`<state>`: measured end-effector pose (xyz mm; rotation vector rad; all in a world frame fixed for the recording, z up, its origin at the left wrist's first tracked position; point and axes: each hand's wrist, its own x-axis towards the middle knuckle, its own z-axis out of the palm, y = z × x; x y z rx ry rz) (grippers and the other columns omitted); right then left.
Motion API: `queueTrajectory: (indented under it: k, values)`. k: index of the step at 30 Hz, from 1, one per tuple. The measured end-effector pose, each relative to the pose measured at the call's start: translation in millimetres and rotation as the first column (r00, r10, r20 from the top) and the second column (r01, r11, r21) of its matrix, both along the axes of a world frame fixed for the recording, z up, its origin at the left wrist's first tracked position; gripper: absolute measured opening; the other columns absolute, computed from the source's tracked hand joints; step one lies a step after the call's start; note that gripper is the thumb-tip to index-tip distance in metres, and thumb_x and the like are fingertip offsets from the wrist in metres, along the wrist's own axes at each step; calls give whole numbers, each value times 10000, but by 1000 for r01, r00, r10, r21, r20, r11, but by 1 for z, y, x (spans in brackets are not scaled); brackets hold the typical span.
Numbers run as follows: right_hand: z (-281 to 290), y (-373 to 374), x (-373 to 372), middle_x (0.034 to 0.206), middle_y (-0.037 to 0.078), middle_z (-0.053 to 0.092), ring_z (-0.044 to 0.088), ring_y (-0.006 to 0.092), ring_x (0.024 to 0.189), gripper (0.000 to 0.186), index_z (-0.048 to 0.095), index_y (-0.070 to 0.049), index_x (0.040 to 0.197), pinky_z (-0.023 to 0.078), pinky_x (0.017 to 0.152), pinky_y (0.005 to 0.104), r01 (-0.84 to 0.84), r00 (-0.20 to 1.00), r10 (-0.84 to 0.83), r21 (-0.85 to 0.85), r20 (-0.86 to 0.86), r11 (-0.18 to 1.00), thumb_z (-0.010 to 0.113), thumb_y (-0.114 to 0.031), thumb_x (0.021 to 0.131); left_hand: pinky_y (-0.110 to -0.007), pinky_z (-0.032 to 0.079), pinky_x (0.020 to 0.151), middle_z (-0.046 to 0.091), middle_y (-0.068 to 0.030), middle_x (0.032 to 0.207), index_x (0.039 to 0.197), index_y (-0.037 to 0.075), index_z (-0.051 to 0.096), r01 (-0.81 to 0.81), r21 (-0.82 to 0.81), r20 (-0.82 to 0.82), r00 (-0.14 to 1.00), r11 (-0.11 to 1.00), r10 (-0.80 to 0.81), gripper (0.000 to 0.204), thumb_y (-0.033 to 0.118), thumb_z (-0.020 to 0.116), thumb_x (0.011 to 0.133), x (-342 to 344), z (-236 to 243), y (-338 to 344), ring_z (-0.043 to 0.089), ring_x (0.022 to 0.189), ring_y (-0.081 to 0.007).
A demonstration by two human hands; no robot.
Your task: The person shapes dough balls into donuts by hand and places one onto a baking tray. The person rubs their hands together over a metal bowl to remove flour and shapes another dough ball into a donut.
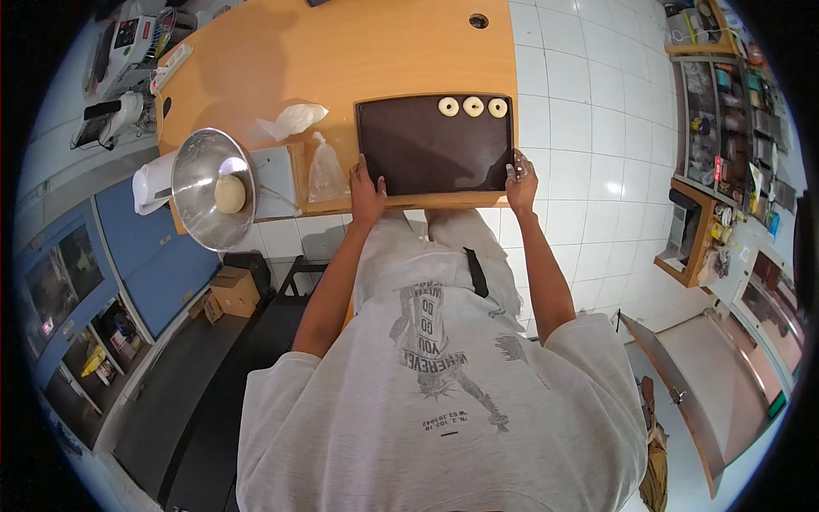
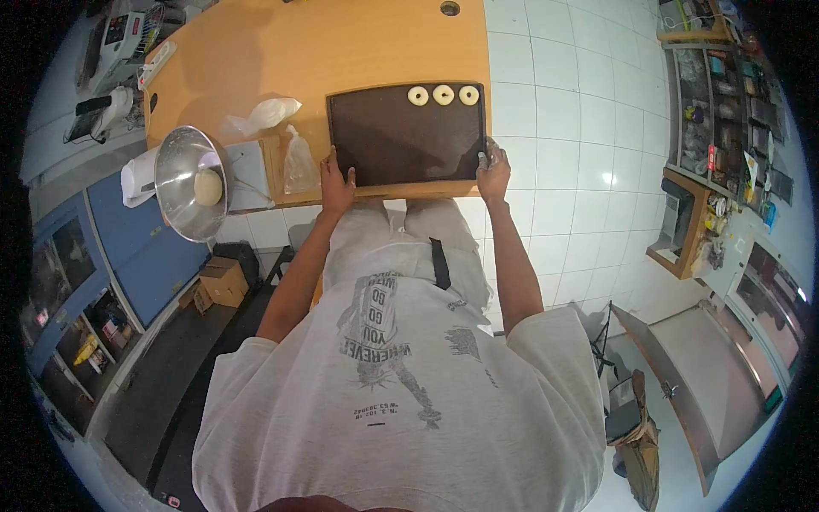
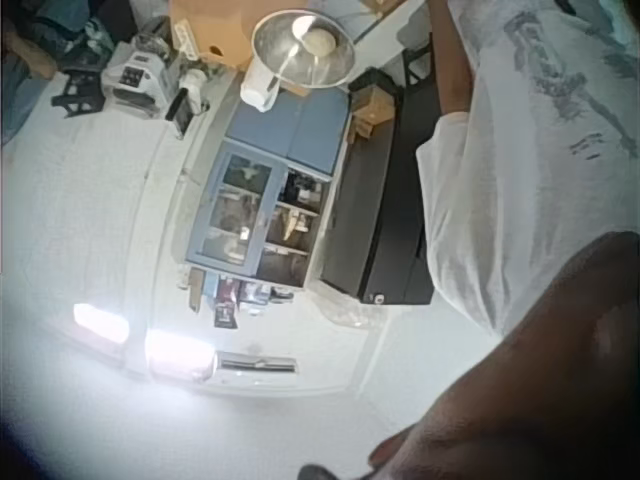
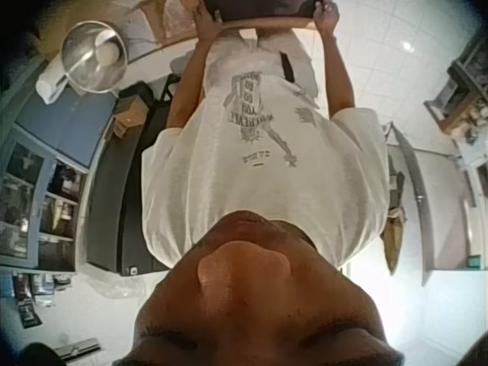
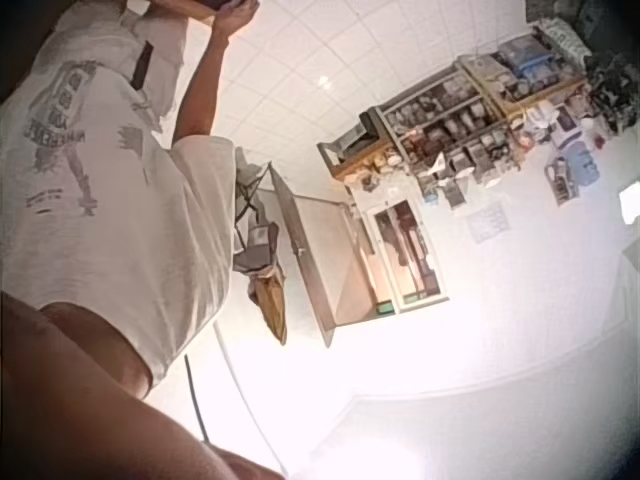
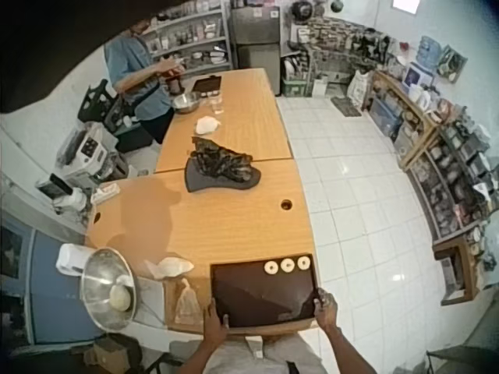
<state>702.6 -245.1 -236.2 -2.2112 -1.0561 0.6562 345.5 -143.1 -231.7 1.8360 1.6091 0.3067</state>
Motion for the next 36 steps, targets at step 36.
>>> queueTrajectory:
  k: [36]
  values:
    - [0, -68, -41, 1261, 266, 615, 549, 434, 1276, 534, 542, 37, 1383, 458, 1099, 472, -78, 987, 77, 2, 141, 997, 679, -49, 874, -435, 374, 1194, 395, -278, 1588, 1597, -40, 275, 22, -192, 368, 928, 981, 51, 817, 185, 722, 951, -76, -20, -59, 427, 1460, -383]
